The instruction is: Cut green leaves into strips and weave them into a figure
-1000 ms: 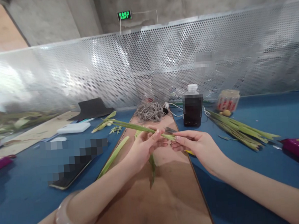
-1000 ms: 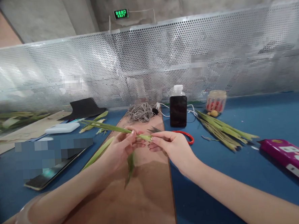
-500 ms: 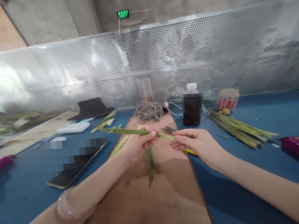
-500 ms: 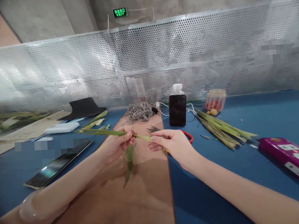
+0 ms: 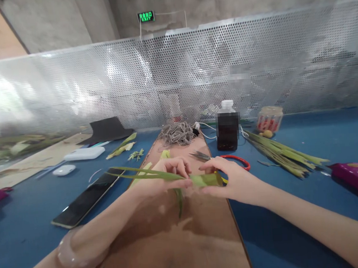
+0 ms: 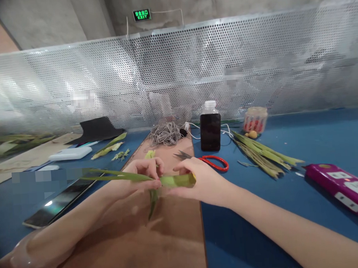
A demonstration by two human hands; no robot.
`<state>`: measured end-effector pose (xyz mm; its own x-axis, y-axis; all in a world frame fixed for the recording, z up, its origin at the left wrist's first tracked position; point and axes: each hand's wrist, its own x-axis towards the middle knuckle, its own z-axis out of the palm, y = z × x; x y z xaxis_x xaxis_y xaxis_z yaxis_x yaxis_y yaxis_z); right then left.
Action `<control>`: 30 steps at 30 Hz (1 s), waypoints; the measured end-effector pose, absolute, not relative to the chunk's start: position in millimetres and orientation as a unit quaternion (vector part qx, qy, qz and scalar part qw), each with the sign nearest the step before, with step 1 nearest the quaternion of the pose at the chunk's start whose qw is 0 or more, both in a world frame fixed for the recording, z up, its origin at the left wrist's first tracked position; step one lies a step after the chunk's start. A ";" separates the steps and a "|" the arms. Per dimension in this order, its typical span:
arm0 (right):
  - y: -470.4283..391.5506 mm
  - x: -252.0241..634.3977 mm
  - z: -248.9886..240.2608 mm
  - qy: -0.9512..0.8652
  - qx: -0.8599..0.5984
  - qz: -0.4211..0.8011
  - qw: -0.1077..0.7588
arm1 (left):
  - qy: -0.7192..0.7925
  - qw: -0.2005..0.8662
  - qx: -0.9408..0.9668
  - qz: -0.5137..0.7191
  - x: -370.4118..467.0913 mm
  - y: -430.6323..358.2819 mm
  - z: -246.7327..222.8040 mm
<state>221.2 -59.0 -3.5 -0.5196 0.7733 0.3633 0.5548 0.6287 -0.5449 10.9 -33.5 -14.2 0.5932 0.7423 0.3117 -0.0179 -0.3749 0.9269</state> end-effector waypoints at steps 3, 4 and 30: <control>-61.4 215.7 -5.7 -0.891 -0.348 0.113 0.270 | 0.219 0.508 0.755 0.351 14.8 -37.9 -13.7; -61.9 214.4 -6.7 -0.895 -0.338 0.107 0.270 | 0.215 0.510 0.758 0.345 15.7 -38.9 -13.3; -63.9 214.7 -9.3 -0.860 -0.307 0.169 0.372 | 0.233 0.502 0.760 0.341 11.7 -38.1 -6.1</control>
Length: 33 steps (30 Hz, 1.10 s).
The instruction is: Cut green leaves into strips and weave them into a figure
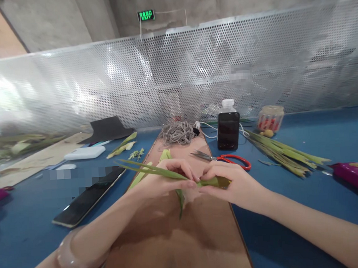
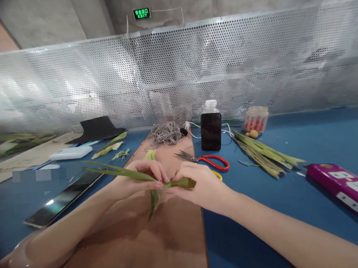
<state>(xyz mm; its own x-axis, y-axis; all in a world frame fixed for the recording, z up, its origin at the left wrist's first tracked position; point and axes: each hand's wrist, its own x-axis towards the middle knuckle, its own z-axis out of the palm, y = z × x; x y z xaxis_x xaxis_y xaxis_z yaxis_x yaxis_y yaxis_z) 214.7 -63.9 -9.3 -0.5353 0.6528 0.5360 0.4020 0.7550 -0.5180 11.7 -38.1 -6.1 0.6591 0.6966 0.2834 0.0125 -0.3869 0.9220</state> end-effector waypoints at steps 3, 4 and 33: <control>-63.1 214.5 -9.8 -0.853 -0.297 0.191 0.385 | 0.242 0.499 0.758 0.342 12.2 -41.0 -4.1; -63.0 214.5 -10.0 -0.849 -0.299 0.199 0.387 | 0.244 0.500 0.756 0.343 12.4 -42.3 -3.1; -63.5 214.0 -7.4 -0.759 -0.402 0.292 0.420 | 0.212 0.536 0.702 0.417 14.7 -34.3 -13.5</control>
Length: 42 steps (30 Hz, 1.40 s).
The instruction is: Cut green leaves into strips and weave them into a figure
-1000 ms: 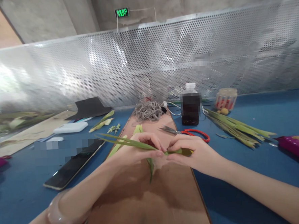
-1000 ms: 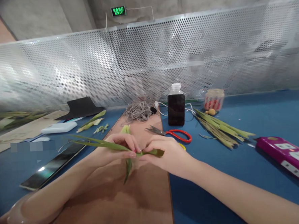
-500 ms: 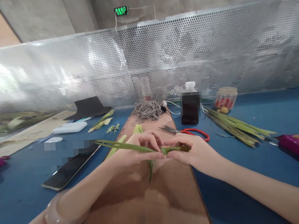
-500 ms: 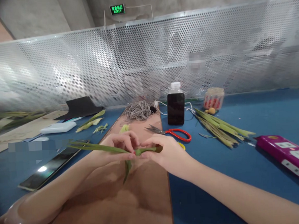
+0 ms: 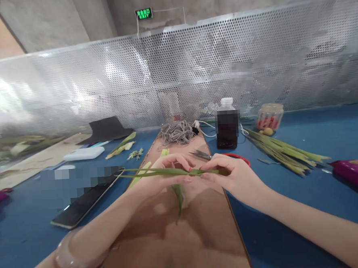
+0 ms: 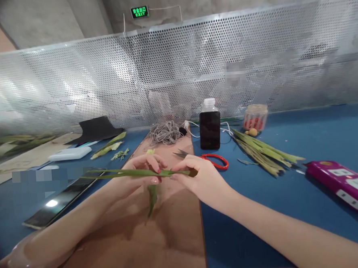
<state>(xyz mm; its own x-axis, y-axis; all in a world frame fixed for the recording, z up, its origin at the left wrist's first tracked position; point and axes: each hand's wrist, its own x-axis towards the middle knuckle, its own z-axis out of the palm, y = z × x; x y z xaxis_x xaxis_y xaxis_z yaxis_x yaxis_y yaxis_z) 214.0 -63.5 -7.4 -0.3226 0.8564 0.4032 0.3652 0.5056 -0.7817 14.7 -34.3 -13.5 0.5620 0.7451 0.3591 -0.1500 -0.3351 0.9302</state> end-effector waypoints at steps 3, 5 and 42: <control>-63.5 214.7 -4.1 -0.757 -0.414 0.283 0.419 | 0.208 0.532 0.699 0.431 12.4 -33.1 -11.4; -63.4 215.2 -1.1 -0.755 -0.428 0.275 0.414 | 0.195 0.535 0.694 0.440 10.0 -29.9 -11.8; -61.6 219.9 -5.3 -0.817 -0.367 0.059 0.441 | 0.287 0.709 0.453 0.457 16.3 -32.2 -15.4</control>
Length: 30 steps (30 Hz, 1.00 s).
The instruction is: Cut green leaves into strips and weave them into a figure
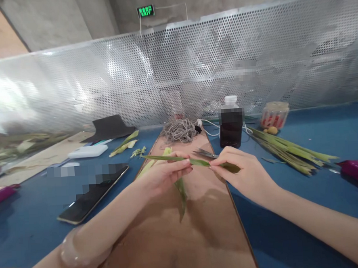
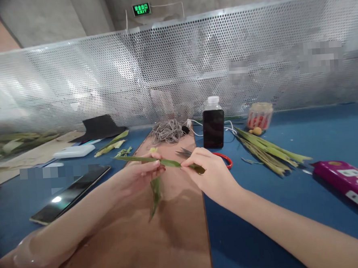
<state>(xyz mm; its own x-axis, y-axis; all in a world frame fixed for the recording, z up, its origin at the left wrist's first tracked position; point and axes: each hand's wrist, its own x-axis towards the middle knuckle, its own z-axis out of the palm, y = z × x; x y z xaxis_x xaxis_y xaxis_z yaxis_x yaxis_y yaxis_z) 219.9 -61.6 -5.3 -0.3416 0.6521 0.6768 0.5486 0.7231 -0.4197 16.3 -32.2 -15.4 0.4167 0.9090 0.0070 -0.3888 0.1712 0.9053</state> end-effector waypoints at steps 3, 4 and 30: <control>-60.4 219.4 -6.9 -0.812 -0.362 0.032 0.457 | 0.282 0.738 0.370 0.489 23.2 -34.0 -18.9; -60.1 219.2 -7.9 -0.811 -0.360 0.023 0.460 | 0.281 0.740 0.357 0.496 25.1 -34.7 -19.1; -51.5 221.5 -16.6 -0.832 -0.373 -0.048 0.407 | 0.344 0.612 0.485 0.521 31.0 -35.7 -24.5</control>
